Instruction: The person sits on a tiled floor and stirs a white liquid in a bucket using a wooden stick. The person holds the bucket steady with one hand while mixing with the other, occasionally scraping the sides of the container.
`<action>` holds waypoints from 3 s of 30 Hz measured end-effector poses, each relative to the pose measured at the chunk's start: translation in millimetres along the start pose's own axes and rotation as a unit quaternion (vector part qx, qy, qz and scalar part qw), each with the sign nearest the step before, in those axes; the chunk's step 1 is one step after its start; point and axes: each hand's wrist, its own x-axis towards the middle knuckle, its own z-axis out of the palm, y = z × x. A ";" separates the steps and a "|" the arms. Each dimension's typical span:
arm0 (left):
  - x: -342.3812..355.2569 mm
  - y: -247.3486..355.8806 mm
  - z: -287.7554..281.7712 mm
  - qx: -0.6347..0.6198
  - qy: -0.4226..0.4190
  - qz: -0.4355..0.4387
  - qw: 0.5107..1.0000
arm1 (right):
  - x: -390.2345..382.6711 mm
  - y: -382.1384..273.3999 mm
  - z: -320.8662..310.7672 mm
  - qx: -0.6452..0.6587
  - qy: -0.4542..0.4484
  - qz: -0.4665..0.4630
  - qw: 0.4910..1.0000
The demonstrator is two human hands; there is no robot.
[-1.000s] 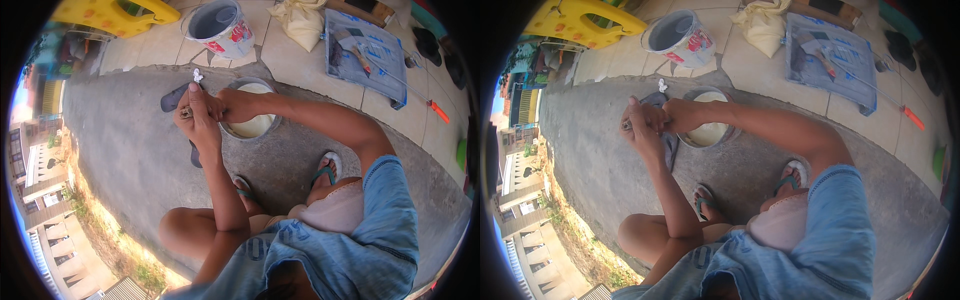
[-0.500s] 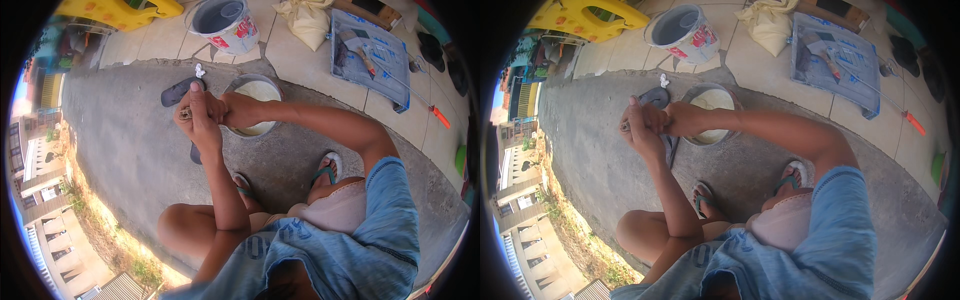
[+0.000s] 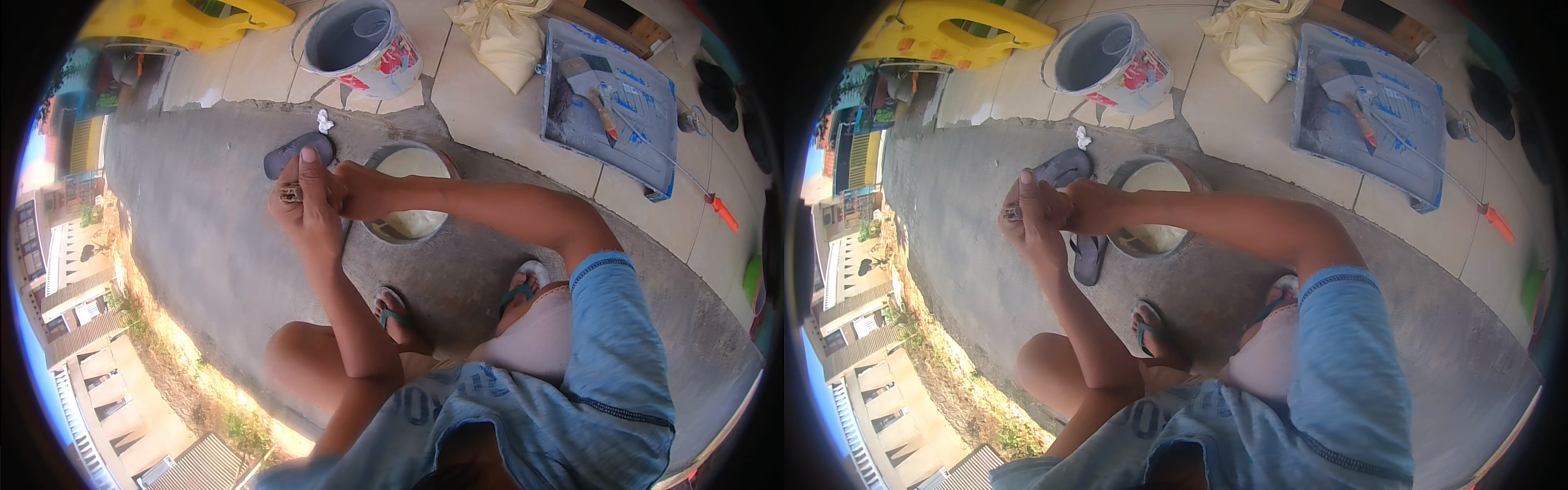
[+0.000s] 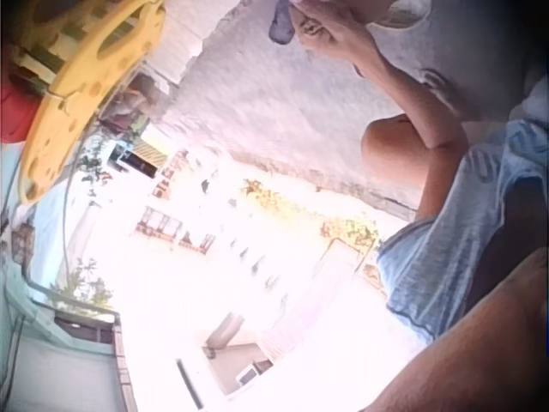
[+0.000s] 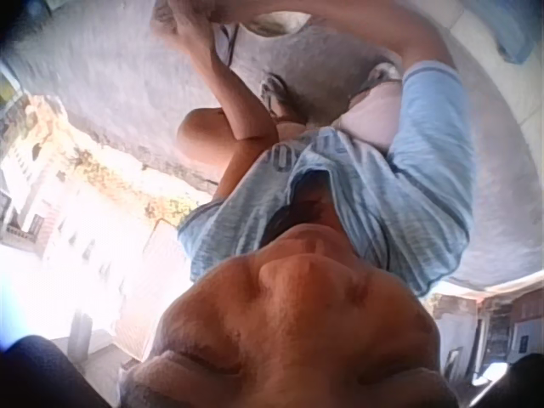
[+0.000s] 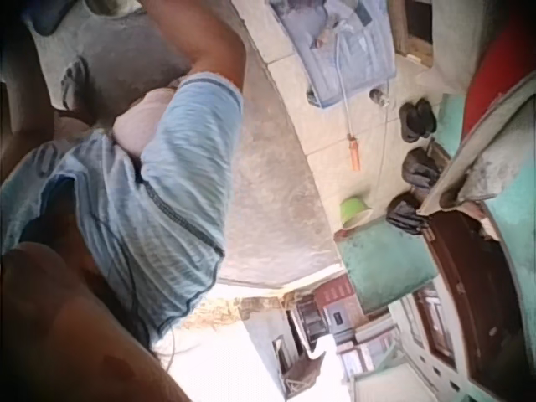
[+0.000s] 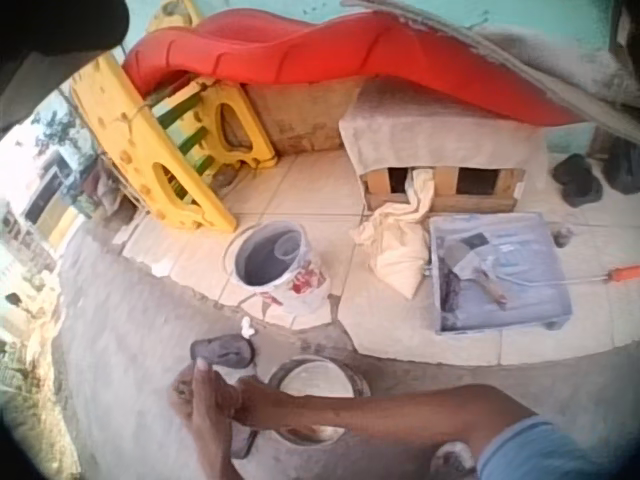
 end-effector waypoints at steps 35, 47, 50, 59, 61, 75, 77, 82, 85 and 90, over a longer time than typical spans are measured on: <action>-64.0 30.5 17.9 0.070 -0.300 0.080 0.948 | -99.5 -46.3 -9.7 -0.061 0.151 0.194 0.968; -44.9 30.5 -54.0 0.045 -0.212 -0.023 0.976 | -56.9 -36.9 46.2 -0.001 0.051 0.289 0.956; -36.4 21.3 -44.7 0.033 -0.190 0.037 0.980 | -31.6 -38.7 28.6 -0.076 0.027 0.287 0.955; -85.7 26.8 -12.3 0.040 -0.225 0.075 0.971 | -91.0 -76.1 13.0 -0.150 0.076 0.229 0.959; -96.0 31.5 -16.6 0.048 -0.221 0.034 0.974 | -97.5 -80.2 23.5 -0.132 0.059 0.223 0.964; -83.7 28.3 -4.8 0.001 -0.230 0.040 0.972 | -79.8 -62.8 8.3 -0.138 0.094 0.221 0.961; -98.9 34.6 -0.7 0.016 -0.232 0.047 0.971 | -101.7 -78.9 9.6 -0.135 0.080 0.223 0.962; -104.0 41.1 -12.9 0.111 -0.212 0.018 0.971 | -103.2 -84.4 34.5 -0.110 0.041 0.202 0.972; -83.2 33.9 -25.3 0.126 -0.174 -0.025 0.976 | -72.2 -61.0 50.0 -0.099 0.047 0.189 0.976; -55.1 17.2 -20.3 0.100 -0.138 0.016 0.985 | -35.7 -38.1 24.8 -0.113 0.088 0.210 0.967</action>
